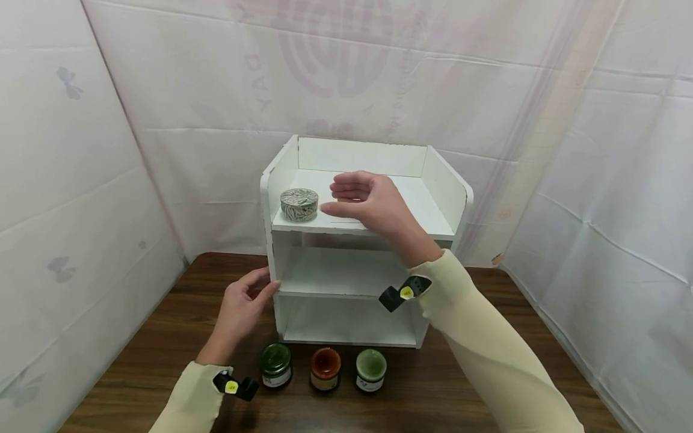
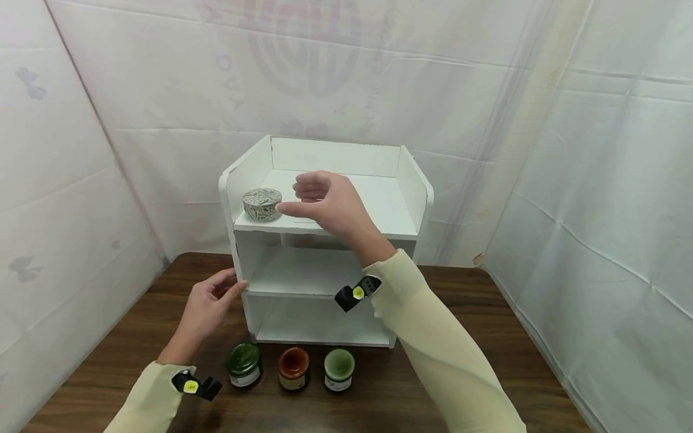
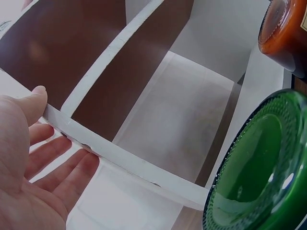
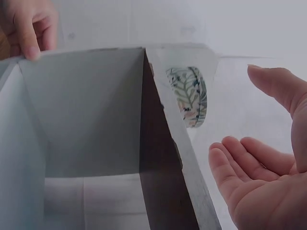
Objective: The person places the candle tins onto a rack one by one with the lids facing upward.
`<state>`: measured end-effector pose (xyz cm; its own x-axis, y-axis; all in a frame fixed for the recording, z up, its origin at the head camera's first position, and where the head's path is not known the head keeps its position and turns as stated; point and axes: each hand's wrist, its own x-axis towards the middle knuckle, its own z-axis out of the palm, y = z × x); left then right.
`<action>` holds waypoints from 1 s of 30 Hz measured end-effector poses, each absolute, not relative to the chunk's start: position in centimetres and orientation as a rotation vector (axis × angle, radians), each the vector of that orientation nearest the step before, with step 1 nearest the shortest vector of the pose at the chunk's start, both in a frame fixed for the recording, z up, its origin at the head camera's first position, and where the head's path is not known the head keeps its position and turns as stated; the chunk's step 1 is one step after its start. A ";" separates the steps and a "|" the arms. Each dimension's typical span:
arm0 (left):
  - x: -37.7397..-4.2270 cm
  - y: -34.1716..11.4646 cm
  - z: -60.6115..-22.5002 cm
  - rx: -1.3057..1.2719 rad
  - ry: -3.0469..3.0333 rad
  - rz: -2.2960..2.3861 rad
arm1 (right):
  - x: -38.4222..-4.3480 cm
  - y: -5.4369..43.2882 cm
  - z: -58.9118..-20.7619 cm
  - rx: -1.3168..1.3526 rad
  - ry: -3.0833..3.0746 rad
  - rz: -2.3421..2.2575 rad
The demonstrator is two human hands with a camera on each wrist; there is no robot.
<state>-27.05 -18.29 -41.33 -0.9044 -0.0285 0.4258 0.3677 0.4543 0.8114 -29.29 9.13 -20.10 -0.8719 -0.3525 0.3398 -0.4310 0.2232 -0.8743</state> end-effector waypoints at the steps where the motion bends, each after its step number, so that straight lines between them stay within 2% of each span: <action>1: -27.0 -18.3 -41.3 -0.285 -2.333 -1.434 | -29.0 9.2 -20.2 0.773 -2.384 1.776; 13: -27.1 -18.3 -41.4 -0.305 -2.338 -1.423 | -26.5 10.4 -21.9 0.787 -2.163 1.970; 30: -27.3 -18.4 -41.6 -0.295 -2.331 -1.424 | -23.9 12.4 -26.8 0.914 -1.953 2.138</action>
<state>-27.30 -18.37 -41.57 -0.9012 -0.0238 0.4328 0.3742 0.4611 0.8046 -23.86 12.39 -26.82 -0.8138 -0.3121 0.4902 -0.4599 -0.1696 -0.8716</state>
